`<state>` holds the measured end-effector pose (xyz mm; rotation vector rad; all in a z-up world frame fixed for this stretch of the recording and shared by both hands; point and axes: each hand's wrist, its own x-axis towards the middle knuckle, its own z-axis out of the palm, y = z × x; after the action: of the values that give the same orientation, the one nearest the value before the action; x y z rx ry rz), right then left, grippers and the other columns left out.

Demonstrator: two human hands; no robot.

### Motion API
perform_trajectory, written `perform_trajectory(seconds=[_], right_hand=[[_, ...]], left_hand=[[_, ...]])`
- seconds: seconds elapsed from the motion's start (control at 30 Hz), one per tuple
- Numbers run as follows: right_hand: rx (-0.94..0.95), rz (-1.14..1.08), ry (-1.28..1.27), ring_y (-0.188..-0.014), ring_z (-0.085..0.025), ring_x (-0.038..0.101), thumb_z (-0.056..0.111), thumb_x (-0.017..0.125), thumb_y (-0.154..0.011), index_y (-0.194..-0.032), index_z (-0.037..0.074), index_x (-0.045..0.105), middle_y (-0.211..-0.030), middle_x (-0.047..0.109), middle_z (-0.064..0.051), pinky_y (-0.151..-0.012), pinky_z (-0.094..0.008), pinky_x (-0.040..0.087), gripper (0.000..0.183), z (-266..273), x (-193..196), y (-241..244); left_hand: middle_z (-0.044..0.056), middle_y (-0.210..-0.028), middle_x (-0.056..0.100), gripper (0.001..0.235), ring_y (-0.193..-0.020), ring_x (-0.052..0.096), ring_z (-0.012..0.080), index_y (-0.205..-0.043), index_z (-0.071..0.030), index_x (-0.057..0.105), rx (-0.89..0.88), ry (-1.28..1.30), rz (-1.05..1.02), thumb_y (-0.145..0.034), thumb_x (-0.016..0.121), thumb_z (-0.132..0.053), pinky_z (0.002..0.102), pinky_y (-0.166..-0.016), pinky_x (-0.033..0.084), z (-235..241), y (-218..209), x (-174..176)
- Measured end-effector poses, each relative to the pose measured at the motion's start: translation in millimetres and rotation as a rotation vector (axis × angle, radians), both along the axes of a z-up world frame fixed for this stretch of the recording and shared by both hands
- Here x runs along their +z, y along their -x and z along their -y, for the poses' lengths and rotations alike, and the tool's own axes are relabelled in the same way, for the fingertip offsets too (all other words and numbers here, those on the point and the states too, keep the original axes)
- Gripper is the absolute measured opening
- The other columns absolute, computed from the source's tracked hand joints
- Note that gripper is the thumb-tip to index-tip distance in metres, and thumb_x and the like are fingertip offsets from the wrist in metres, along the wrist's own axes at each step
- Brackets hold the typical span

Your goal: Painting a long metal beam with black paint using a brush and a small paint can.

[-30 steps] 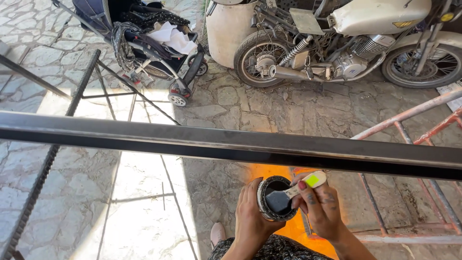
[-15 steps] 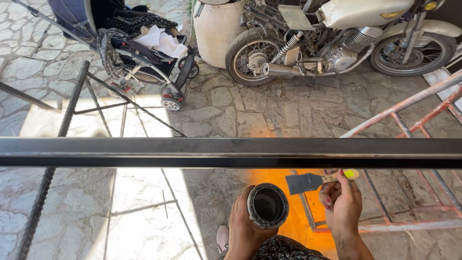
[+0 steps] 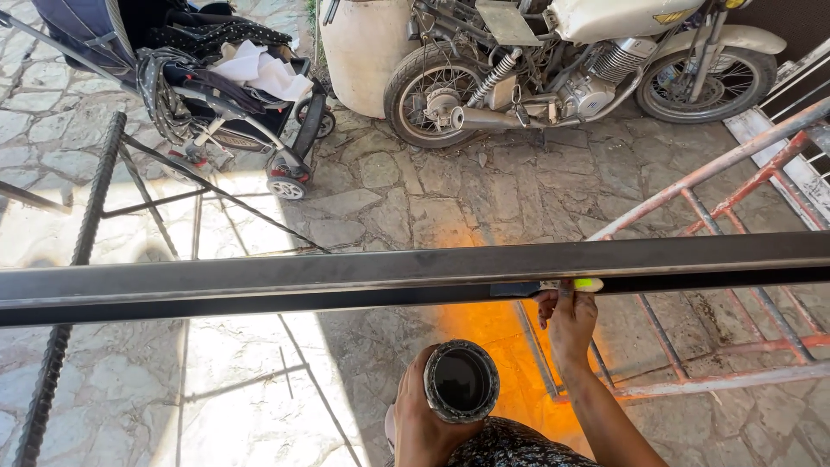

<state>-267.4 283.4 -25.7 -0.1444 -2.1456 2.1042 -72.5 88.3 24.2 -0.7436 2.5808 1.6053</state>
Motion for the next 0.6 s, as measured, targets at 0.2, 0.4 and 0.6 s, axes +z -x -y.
perform_trajectory(seconds=[0.2,0.4,0.6], right_hand=[[-0.077,0.003,-0.057,-0.042,-0.015,0.046,0.026,0.042,-0.119,-0.074,0.000,0.060,-0.060,0.059,-0.011,-0.038,-0.030,0.034,0.055,-7,13,5],[0.002,-0.027,-0.111,-0.041,-0.014,0.044,0.018,0.041,-0.117,-0.077,0.001,0.057,-0.062,0.062,-0.013,-0.036,-0.029,0.032,0.046,-1,1,7],[-0.079,0.057,-0.040,-0.044,-0.013,0.047,0.019,0.042,-0.118,-0.090,0.006,0.050,-0.068,0.065,-0.010,-0.038,-0.028,0.033,0.031,-3,8,8]], left_hand=[[-0.009,-0.143,0.060,0.116,-0.134,0.055,0.0208,-0.148,-0.036,0.042,0.031,-0.008,0.120,-0.048,0.101,-0.039,0.052,-0.102,0.050,7,-3,11],[-0.007,-0.141,0.063,0.114,-0.134,0.056,0.0212,-0.146,-0.034,0.045,0.061,-0.015,0.053,-0.046,0.101,-0.039,0.051,-0.102,0.050,6,-7,13],[-0.007,-0.137,0.066,0.105,-0.132,0.059,0.0223,-0.142,-0.035,0.050,0.096,-0.055,0.086,-0.049,0.098,-0.043,0.051,-0.103,0.049,5,-9,26]])
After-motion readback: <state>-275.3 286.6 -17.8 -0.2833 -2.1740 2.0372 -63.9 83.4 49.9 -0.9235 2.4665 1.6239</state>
